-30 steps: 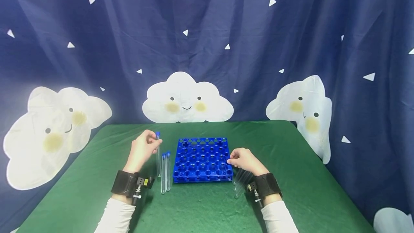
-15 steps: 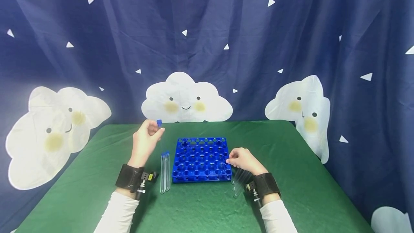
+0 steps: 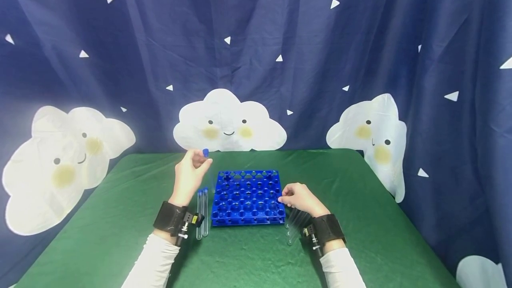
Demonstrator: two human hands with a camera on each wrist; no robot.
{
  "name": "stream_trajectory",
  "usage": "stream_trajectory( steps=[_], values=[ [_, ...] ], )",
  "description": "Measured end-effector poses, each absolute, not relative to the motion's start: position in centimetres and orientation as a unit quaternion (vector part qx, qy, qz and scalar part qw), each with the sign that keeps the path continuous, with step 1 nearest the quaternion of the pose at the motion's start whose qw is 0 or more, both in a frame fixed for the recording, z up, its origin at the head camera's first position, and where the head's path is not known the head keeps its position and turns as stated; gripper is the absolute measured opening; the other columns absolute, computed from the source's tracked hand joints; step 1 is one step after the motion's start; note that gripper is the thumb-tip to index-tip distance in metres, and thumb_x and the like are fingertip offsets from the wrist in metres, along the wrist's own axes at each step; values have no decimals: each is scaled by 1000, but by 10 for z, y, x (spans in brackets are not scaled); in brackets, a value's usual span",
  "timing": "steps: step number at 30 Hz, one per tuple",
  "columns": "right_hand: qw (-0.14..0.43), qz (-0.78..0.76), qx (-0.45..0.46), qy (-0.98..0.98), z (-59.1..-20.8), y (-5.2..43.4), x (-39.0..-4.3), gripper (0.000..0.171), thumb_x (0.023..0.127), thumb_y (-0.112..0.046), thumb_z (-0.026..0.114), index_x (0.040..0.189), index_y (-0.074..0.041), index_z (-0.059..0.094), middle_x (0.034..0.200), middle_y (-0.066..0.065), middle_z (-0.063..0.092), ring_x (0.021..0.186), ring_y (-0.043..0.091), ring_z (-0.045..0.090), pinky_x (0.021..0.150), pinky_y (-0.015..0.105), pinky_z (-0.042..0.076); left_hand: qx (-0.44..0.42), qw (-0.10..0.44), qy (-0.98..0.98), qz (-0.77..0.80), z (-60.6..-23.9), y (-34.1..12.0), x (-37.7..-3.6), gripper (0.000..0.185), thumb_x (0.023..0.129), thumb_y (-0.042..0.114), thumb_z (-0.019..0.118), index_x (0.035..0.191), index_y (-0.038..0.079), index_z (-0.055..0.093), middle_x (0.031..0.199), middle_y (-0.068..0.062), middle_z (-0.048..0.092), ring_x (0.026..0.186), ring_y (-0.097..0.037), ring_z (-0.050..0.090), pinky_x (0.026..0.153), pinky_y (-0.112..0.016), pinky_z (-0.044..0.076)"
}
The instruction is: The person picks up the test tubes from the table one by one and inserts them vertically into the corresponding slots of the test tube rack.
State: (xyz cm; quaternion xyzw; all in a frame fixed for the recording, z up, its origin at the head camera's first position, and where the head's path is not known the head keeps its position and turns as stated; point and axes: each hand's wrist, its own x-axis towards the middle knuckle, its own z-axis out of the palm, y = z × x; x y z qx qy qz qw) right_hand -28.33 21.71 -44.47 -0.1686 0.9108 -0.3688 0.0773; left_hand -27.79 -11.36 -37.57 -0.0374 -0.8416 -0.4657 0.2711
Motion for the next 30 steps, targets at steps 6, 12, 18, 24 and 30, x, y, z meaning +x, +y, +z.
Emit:
stream_trajectory(
  steps=[6,12,18,24,30],
  values=[
    [79,-370,-169,910,-446,218,-283,17,90,-21,69,90,-5,63,77,2,65,69,16,61,63,31,56,-45,271,-838,-471,-377,-108,-278,22,86,17,73,100,8,58,94,-12,71,87,-28,70,84,-43,57],
    [76,-369,-172,910,-446,218,-284,17,90,-21,69,90,-5,64,77,2,65,70,17,61,63,30,55,-47,264,-844,-464,-382,-104,-278,24,86,17,73,101,8,57,94,-11,71,87,-28,70,83,-43,57],
    [75,-368,-175,910,-445,217,-283,17,90,-21,69,90,-5,64,78,2,66,70,16,61,63,30,56,-44,249,-849,-463,-386,-102,-277,24,87,17,72,102,8,56,95,-11,71,88,-27,70,82,-42,57],
    [73,-369,-174,910,-444,218,-283,18,90,-21,69,90,-4,64,77,2,65,70,18,62,63,32,56,-44,245,-851,-462,-393,-100,-277,23,86,16,72,102,8,57,94,-11,71,86,-27,69,81,-42,56],
    [73,-370,-178,909,-445,218,-283,18,90,-21,69,89,-4,63,76,2,64,69,18,61,63,34,56,-41,241,-856,-456,-398,-98,-276,23,85,15,72,100,8,56,92,-10,71,85,-26,68,80,-42,56]
  ],
)
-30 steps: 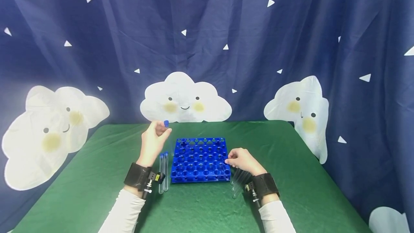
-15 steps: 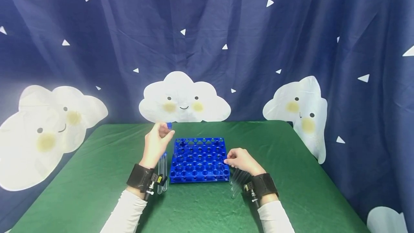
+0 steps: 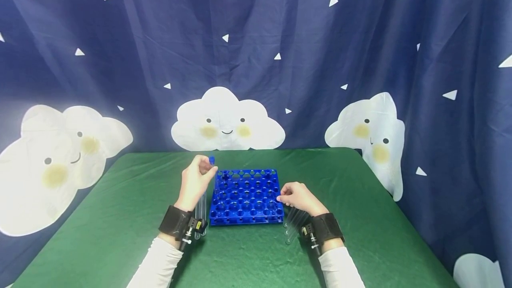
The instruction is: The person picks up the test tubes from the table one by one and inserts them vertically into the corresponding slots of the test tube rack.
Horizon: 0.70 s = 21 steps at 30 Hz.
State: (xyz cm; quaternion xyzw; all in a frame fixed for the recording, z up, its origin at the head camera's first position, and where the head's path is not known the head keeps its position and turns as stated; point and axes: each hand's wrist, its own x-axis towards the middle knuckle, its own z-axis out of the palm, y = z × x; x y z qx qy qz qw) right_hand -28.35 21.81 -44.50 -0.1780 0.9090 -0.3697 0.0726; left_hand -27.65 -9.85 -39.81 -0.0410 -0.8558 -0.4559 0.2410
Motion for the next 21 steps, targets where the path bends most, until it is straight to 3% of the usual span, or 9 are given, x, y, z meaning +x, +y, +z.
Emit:
stream_trajectory(
  steps=[21],
  values=[
    [70,-370,-180,909,-447,219,-284,18,90,-22,69,89,-5,63,76,3,65,68,15,60,62,31,56,-45,221,-861,-456,-400,-98,-274,23,86,15,72,99,9,54,93,-10,71,87,-26,69,81,-42,56]
  ],
)
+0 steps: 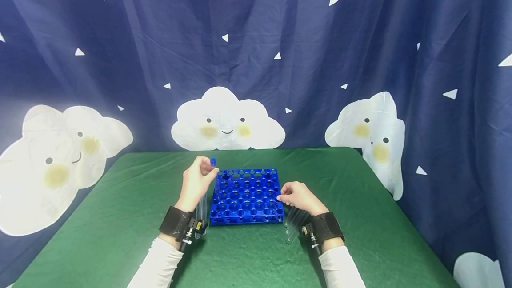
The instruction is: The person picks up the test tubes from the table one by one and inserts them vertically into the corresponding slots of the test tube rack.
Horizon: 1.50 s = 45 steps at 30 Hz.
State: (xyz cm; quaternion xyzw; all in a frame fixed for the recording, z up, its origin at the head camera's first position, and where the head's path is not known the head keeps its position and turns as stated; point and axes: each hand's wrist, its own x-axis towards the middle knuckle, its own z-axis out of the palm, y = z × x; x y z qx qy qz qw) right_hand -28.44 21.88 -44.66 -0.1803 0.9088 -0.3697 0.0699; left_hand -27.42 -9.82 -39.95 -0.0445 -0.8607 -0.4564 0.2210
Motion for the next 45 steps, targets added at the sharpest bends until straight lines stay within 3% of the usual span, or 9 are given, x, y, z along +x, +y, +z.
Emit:
stream_trajectory(
  steps=[10,21,30,33,36,40,45],
  values=[
    [74,-372,-171,909,-446,218,-283,18,90,-21,69,90,-4,63,78,3,65,70,17,62,64,33,57,-51,208,-867,-451,-401,-102,-273,30,85,18,75,105,7,55,96,-10,70,88,-25,68,82,-41,56],
    [76,-370,-169,910,-447,218,-285,18,90,-22,69,90,-5,64,78,3,65,70,16,61,64,32,56,-45,145,-909,-387,-394,-125,-266,32,84,16,75,108,3,58,101,-15,69,92,-28,68,84,-45,55],
    [74,-375,-174,908,-447,219,-286,17,90,-21,69,89,-5,64,76,1,65,68,14,60,63,32,56,14,48,-943,-328,-411,-141,-270,30,83,25,75,95,1,60,90,-14,67,77,-25,61,68,-40,51],
    [74,-375,-174,908,-447,219,-285,17,90,-21,69,89,-5,64,76,1,64,68,14,60,63,33,57,32,23,-952,-304,-420,-142,-272,31,81,29,75,76,4,57,74,-8,60,67,-23,55,57,-35,46],
    [74,-374,-174,908,-447,219,-285,18,90,-21,69,89,-5,64,76,1,64,68,14,59,63,33,56,46,18,-958,-283,-427,-143,-275,34,79,31,77,70,4,58,68,-7,59,64,-23,57,55,-37,47],
    [75,-375,-173,908,-447,219,-284,17,90,-21,69,89,-5,64,76,1,64,68,13,59,63,32,56,53,16,-962,-268,-431,-143,-276,36,78,31,79,81,-2,66,80,-17,69,70,-29,64,63,-45,54],
    [76,-375,-173,908,-446,219,-284,17,90,-21,69,89,-5,64,77,2,64,68,13,59,64,32,56,58,2,-961,-270,-435,-142,-276,33,76,27,80,81,-3,67,72,-14,66,62,-26,61,54,-37,52]
  ],
)
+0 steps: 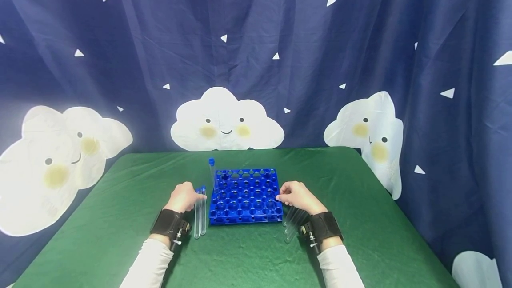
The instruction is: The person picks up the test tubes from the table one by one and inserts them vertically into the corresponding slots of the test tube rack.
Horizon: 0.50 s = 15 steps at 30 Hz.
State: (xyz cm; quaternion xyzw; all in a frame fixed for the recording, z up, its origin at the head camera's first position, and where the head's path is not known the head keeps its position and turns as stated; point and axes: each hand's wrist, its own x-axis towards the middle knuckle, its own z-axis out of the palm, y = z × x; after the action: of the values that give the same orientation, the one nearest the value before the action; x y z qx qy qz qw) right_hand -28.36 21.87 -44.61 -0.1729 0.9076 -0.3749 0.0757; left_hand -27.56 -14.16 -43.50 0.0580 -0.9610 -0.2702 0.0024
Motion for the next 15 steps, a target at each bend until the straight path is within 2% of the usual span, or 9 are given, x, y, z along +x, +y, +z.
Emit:
stream_trajectory(
  steps=[6,15],
  values=[
    [77,-373,-172,909,-446,218,-284,17,91,-21,68,90,-5,64,78,1,64,69,13,60,63,28,55,72,-23,-953,-294,-446,-141,-278,27,75,22,81,75,0,66,52,-4,57,45,-17,55,42,-27,45],
    [75,-375,-172,908,-446,218,-284,16,90,-21,68,89,-5,64,76,1,64,69,14,60,62,26,55,92,-45,-939,-327,-454,-145,-285,27,75,22,82,71,2,63,45,-1,53,38,-12,52,40,-23,44]
  ],
)
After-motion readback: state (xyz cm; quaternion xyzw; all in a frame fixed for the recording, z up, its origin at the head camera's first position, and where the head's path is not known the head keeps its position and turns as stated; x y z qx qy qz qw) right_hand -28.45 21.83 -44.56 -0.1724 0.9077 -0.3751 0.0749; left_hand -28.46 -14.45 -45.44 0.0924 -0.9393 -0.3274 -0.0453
